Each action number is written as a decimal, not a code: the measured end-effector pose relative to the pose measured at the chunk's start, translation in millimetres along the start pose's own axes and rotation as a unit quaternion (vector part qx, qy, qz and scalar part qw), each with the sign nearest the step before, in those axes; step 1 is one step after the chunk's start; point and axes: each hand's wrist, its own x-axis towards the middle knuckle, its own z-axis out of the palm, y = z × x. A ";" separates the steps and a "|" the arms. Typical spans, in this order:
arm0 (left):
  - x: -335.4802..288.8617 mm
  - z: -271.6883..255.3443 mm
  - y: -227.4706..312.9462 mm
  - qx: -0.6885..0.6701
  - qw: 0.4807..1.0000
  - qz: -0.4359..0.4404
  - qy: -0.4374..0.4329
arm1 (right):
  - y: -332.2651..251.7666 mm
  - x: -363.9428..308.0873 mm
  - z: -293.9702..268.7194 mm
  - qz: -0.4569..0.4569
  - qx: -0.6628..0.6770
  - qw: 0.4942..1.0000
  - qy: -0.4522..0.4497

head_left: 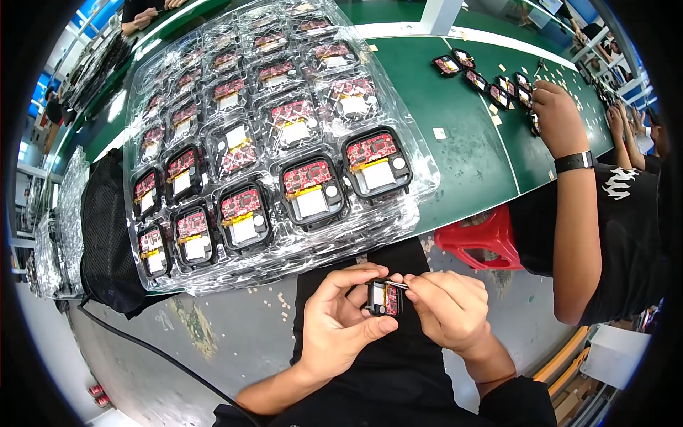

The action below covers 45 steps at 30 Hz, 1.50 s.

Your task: The recorder uses tweezers to assemble or rework small electronic components inside square plastic casings at a factory assembly line.

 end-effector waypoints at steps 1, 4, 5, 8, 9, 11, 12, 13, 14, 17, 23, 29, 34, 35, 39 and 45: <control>0.2 0.2 -0.1 0.000 1.000 0.000 0.000 | -1.4 -0.8 0.1 -0.004 -0.022 1.000 -0.003; 0.4 1.0 -0.4 -0.016 1.000 0.003 -0.005 | 0.2 -1.9 1.7 -0.003 -0.024 1.000 -0.001; 0.3 1.0 -0.3 -0.013 1.000 -0.001 -0.001 | 1.3 -2.5 2.3 0.001 -0.004 1.000 0.004; 1.5 0.7 -0.3 -0.011 1.000 -0.004 -0.004 | 2.5 -5.1 1.2 0.019 0.028 0.999 0.010; 1.4 0.7 -0.5 -0.011 1.000 -0.002 -0.008 | 3.0 -5.4 0.3 0.019 0.029 0.999 0.010; 0.7 1.3 -0.7 -0.008 1.000 -0.006 -0.004 | 3.4 -5.6 -1.7 0.026 0.043 0.999 -0.001; 0.6 1.5 -0.6 -0.004 1.000 -0.010 -0.002 | 3.3 -5.5 -1.7 0.026 0.043 0.999 -0.001; 0.9 1.5 -0.7 -0.004 1.000 -0.010 -0.002 | 3.1 -5.4 -1.7 0.030 0.044 0.999 -0.004; 1.3 1.6 -0.9 -0.003 1.000 -0.010 -0.005 | 2.9 -5.3 -1.7 0.033 0.045 0.998 -0.006; 0.5 1.3 -0.8 0.004 1.000 -0.010 -0.006 | 0.2 -6.0 0.0 0.033 0.039 0.999 0.002; -1.5 1.8 -1.7 0.016 1.000 -0.005 -0.001 | -2.3 -7.7 5.3 0.024 0.013 0.999 0.023; -2.8 4.4 0.6 0.019 1.000 -0.008 0.014 | -0.4 -11.0 8.7 -0.013 -0.024 0.999 0.030; -4.9 4.9 1.3 0.019 1.000 -0.012 0.018 | -2.2 -13.1 9.6 -0.018 -0.031 0.999 0.025; -5.4 5.6 1.2 0.019 1.000 -0.009 0.022 | -3.0 -14.0 9.9 -0.018 -0.037 0.999 0.025; -3.7 1.7 -0.6 0.022 0.999 -0.009 0.023 | -3.6 -12.8 8.8 -0.009 -0.032 0.999 0.025; -2.0 2.8 0.7 0.035 0.999 -0.016 0.019 | -0.7 -13.0 6.1 -0.006 -0.021 1.000 0.017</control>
